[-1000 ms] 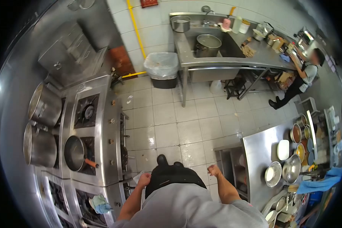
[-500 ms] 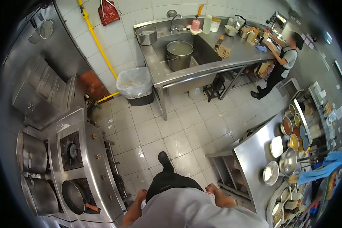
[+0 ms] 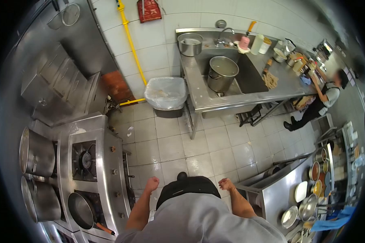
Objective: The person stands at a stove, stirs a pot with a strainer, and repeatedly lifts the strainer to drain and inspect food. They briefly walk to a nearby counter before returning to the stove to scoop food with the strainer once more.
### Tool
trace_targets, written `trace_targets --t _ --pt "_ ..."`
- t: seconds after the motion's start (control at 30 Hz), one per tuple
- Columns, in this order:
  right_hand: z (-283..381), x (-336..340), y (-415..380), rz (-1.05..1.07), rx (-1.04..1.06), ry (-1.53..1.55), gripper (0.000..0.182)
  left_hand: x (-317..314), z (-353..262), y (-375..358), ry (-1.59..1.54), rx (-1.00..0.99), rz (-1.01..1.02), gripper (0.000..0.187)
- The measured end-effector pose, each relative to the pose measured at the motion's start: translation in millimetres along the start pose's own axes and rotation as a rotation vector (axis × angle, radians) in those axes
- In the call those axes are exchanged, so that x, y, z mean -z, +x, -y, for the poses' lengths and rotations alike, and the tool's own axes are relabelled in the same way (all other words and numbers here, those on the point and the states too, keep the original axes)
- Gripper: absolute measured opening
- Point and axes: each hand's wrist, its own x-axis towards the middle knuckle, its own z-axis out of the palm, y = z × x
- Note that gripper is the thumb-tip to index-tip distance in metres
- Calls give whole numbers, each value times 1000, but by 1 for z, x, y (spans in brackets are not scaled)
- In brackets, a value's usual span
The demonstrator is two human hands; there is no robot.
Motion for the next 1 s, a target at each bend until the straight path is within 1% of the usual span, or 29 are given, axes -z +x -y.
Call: trace_targets --t 0.1,0.17,0.23,0.27,0.37,0.4,0.47,0.5,0.57,0.6,0.63,0.67,0.7,0.77,0.83,0.87,0.9,0.97,1.0 --pt "-11 19 49 417 911 -1087 24 12 -10 -1 -75 55 -56 16" --pt "-60 22 105 445 549 -671 24 0 17 -4 -80 101 -84 17" --pt "-62 24 127 384 197 -666 28 -9 26 -30 -59 111 -164 16" --pt "18 24 66 275 -64 -593 37 -17 32 -44 -50 123 -206 15" --pt "67 45 79 367 -53 -834 29 -52 48 -100 -108 314 -216 16" --pt "81 52 92 507 93 -1061 24 -62 44 -120 -29 322 -219 17" --pt "85 73 150 804 412 -1497 15 -80 25 -163 121 352 -217 19" --pt "109 76 147 743 317 -1371 15 -110 46 -172 210 298 -211 20" --pt "154 83 132 614 121 -1121 22 -173 98 -188 393 193 -213 22" --pt "168 86 143 713 333 -1345 40 -197 88 -197 181 441 -323 22" --pt "192 78 133 596 236 -1535 34 -205 57 -211 55 485 -370 23" --pt "182 87 166 580 198 -1368 27 -190 -10 -228 -70 524 -425 24" --pt "184 94 182 618 292 -1378 20 -213 -25 -233 -272 658 -549 24" --pt "213 89 170 698 329 -1373 14 -263 -45 -243 -338 716 -595 24" --pt "212 81 188 603 200 -1227 12 -298 -81 -261 -458 709 -530 25" --pt "210 77 200 541 138 -1144 12 -320 -92 -266 -571 812 -548 27" --pt "208 70 205 575 141 -1112 12 -340 -102 -272 -691 870 -594 28" --pt "205 55 205 635 145 -1036 14 -373 -117 -295 -812 927 -624 28" --pt "204 47 197 634 159 -1034 14 -384 -122 -307 -733 925 -595 28"
